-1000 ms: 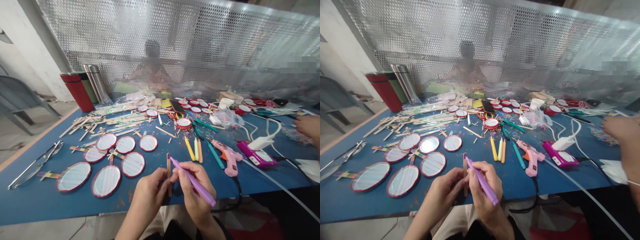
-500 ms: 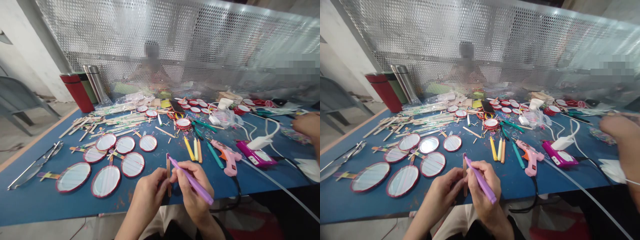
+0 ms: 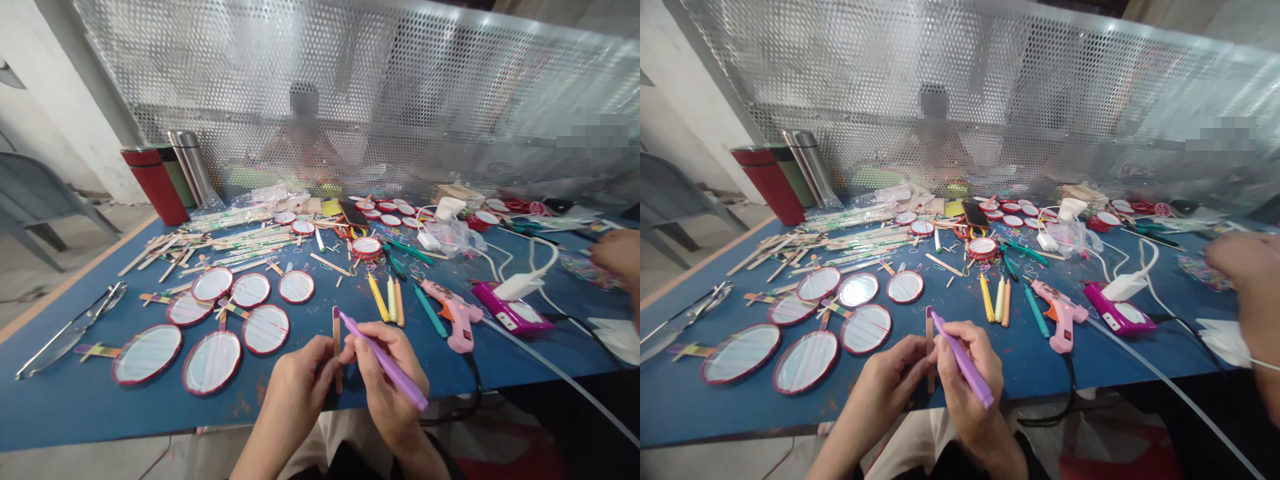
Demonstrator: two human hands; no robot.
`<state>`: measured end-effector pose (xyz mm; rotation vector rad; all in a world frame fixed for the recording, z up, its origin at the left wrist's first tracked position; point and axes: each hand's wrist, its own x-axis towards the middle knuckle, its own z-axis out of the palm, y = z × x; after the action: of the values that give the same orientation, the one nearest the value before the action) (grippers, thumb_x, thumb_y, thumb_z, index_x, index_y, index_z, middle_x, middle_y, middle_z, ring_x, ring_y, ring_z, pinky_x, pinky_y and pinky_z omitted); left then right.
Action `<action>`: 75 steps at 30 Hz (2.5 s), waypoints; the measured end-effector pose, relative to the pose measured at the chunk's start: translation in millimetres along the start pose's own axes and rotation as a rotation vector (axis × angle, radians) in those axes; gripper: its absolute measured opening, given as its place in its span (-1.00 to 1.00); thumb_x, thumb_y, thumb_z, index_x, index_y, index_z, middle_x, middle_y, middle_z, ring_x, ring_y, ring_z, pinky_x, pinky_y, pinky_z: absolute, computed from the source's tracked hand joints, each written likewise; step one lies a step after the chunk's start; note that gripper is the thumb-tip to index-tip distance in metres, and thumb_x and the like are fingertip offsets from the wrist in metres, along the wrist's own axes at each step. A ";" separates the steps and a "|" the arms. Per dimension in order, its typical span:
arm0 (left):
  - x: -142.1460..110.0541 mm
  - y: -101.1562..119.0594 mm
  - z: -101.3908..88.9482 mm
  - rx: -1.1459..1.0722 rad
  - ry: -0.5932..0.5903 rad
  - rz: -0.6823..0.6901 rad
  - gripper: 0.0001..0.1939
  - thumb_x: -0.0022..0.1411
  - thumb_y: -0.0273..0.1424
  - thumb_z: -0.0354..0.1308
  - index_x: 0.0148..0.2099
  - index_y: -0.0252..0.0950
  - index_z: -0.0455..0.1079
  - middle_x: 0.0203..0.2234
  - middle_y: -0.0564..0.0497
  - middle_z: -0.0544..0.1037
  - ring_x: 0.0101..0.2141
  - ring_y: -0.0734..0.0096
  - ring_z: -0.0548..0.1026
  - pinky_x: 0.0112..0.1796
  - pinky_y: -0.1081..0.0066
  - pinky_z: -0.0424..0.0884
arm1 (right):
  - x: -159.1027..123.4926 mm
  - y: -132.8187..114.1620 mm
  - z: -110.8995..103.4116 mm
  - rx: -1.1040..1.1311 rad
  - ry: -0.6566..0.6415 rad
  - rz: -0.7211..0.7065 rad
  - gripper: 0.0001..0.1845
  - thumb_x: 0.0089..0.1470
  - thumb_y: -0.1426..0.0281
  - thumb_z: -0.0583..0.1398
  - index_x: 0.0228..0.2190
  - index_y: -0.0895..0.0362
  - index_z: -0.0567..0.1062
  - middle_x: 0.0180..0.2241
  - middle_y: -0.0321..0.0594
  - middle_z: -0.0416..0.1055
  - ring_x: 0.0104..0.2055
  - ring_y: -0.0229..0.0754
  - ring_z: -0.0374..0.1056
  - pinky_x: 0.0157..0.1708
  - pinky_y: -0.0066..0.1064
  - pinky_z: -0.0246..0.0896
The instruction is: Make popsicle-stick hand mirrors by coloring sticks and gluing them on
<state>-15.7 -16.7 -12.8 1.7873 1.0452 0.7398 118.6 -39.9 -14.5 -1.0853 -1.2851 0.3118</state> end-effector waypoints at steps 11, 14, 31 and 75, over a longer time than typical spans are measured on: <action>-0.4 -0.6 0.2 0.006 0.011 0.000 -0.83 0.34 -0.38 -0.01 -0.32 -0.22 0.35 -0.52 0.12 0.54 -0.47 0.46 0.50 -0.38 0.54 0.28 | -1.2 0.0 -1.2 -0.019 -0.003 0.032 -0.89 0.21 0.47 0.16 -0.22 0.05 0.43 -0.48 -0.41 0.46 -0.46 -0.39 0.43 -0.35 -0.60 0.38; -0.4 -0.5 -0.1 0.008 0.013 -0.004 -0.82 0.34 -0.37 -0.01 -0.31 -0.22 0.36 -0.51 0.11 0.55 -0.46 0.46 0.50 -0.38 0.54 0.28 | -0.8 -0.4 -1.1 -0.012 0.002 0.034 -0.89 0.21 0.48 0.16 -0.22 0.05 0.42 -0.50 -0.43 0.45 -0.47 -0.39 0.44 -0.37 -0.61 0.37; 0.1 2.3 -1.1 0.020 0.006 -0.023 -0.82 0.32 -0.38 -0.03 -0.33 -0.22 0.34 -0.51 0.10 0.54 -0.47 0.45 0.48 -0.40 0.52 0.28 | -2.8 -1.8 -1.7 0.047 0.040 0.072 -0.93 0.22 0.47 0.13 -0.27 0.08 0.41 -0.55 -0.42 0.44 -0.55 -0.35 0.41 -0.47 -0.54 0.37; 5.3 -4.3 1.1 0.196 0.103 -0.009 -0.78 0.26 -0.33 -0.01 -0.39 -0.21 0.39 -0.57 0.10 0.50 -0.52 0.42 0.45 -0.45 0.50 0.27 | 83.8 57.1 -94.3 -1.425 -0.661 -0.377 -0.83 0.16 0.57 0.14 -0.38 0.12 0.50 -0.39 -0.16 0.44 -0.32 -0.09 0.28 -0.28 -0.30 0.02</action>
<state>-13.8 -11.5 -16.9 1.9252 1.2288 0.7525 248.6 5.0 1.6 -1.9205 -2.3647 -0.7382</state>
